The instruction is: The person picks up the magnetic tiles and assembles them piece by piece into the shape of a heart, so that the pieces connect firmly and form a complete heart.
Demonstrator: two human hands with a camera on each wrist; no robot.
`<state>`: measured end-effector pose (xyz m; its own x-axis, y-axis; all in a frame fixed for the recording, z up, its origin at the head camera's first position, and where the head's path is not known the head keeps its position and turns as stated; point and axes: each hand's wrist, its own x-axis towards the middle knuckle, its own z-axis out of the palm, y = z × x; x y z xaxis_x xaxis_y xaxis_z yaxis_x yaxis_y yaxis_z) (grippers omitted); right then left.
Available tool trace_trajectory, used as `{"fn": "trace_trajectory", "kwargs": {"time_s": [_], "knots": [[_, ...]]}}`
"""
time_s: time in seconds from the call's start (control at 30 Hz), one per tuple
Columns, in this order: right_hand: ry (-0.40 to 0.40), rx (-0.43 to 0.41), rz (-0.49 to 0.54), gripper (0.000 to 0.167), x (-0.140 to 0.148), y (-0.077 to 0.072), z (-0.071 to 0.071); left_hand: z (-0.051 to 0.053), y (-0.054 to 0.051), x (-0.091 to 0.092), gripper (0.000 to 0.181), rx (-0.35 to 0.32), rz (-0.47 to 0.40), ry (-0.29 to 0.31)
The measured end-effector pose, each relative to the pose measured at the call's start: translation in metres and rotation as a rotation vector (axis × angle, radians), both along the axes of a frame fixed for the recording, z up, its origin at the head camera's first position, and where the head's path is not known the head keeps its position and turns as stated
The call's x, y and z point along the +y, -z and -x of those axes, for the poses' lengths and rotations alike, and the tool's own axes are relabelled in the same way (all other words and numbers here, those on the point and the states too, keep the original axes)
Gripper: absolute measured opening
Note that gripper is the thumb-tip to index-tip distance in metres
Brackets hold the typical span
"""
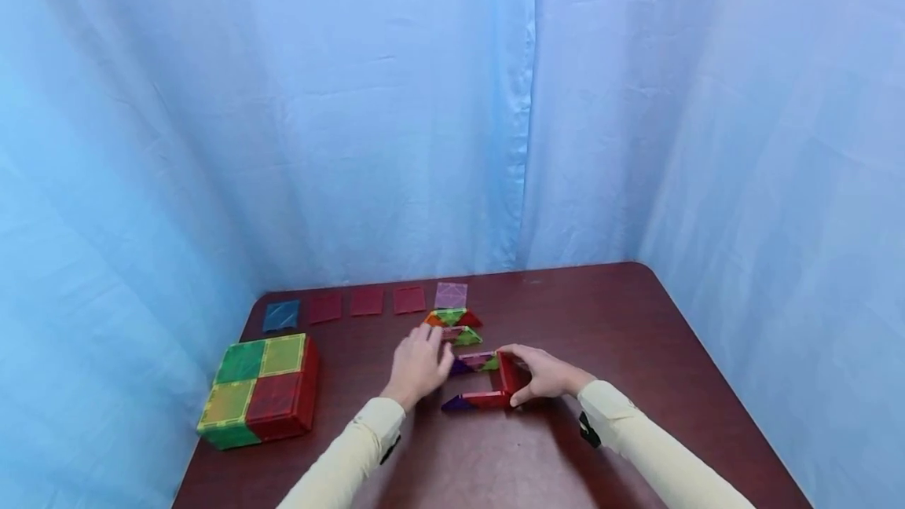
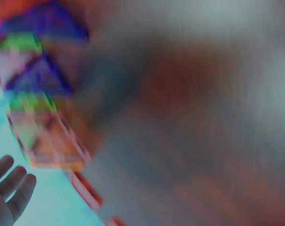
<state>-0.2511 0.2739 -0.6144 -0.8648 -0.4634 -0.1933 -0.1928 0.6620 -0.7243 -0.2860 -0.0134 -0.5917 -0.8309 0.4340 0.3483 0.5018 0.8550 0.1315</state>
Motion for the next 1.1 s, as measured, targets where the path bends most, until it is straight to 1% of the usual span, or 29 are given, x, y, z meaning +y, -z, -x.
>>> {"fn": "trace_trajectory", "kwargs": {"time_s": [0.03,0.07,0.1,0.17,0.23,0.3,0.37,0.43,0.5,0.53,0.6,0.63,0.73,0.8,0.87,0.93,1.0,1.1], "knots": [[0.001,-0.004,0.002,0.093,0.000,0.001,-0.001,0.008,-0.002,-0.005,0.023,-0.015,0.011,-0.025],[-0.001,-0.008,0.003,0.094,-0.001,0.001,-0.001,0.016,-0.004,-0.011,0.022,-0.044,0.030,-0.054],[-0.004,-0.010,0.003,0.094,-0.001,0.002,-0.001,0.024,-0.007,-0.016,0.021,-0.081,0.051,-0.078],[-0.010,-0.010,0.004,0.094,-0.003,0.003,-0.002,0.040,-0.012,-0.025,0.028,-0.163,0.095,-0.109],[-0.004,-0.015,-0.003,0.095,-0.004,0.004,-0.002,0.056,-0.016,-0.032,0.038,-0.247,0.141,-0.120],[-0.001,-0.012,0.001,0.095,-0.004,0.004,-0.001,0.070,-0.017,-0.037,0.046,-0.327,0.157,-0.116],[0.003,-0.019,0.005,0.095,-0.004,0.003,-0.001,0.081,-0.013,-0.041,0.050,-0.403,0.164,-0.114],[0.003,-0.028,0.008,0.095,-0.003,0.003,-0.001,0.089,-0.007,-0.046,0.052,-0.474,0.164,-0.123],[-0.002,-0.025,0.002,0.095,-0.003,0.004,-0.001,0.093,0.001,-0.051,0.053,-0.519,0.174,-0.128],[0.001,-0.027,-0.003,0.096,-0.003,0.004,-0.001,0.095,0.005,-0.053,0.054,-0.530,0.190,-0.128],[-0.001,-0.018,-0.007,0.095,-0.003,0.004,0.000,0.096,0.011,-0.057,0.055,-0.543,0.223,-0.131],[-0.001,-0.013,-0.012,0.096,-0.003,0.004,0.001,0.096,0.014,-0.058,0.055,-0.539,0.239,-0.125],[0.007,-0.013,-0.023,0.095,0.000,0.002,0.001,0.095,0.017,-0.058,0.054,-0.516,0.295,-0.104],[0.011,-0.013,-0.031,0.095,0.002,0.001,0.001,0.095,0.016,-0.057,0.050,-0.469,0.322,-0.086],[0.014,-0.014,-0.032,0.094,0.004,0.000,0.000,0.096,0.015,-0.056,0.043,-0.406,0.340,-0.067],[0.015,-0.012,-0.033,0.093,0.005,0.000,0.000,0.098,0.014,-0.055,0.037,-0.351,0.331,-0.050],[0.008,-0.003,-0.038,0.093,0.005,-0.001,-0.001,0.101,0.016,-0.056,0.036,-0.321,0.303,-0.035],[-0.009,0.006,-0.044,0.092,0.003,0.000,-0.003,0.110,0.015,-0.058,0.046,-0.347,0.240,-0.029]]}}
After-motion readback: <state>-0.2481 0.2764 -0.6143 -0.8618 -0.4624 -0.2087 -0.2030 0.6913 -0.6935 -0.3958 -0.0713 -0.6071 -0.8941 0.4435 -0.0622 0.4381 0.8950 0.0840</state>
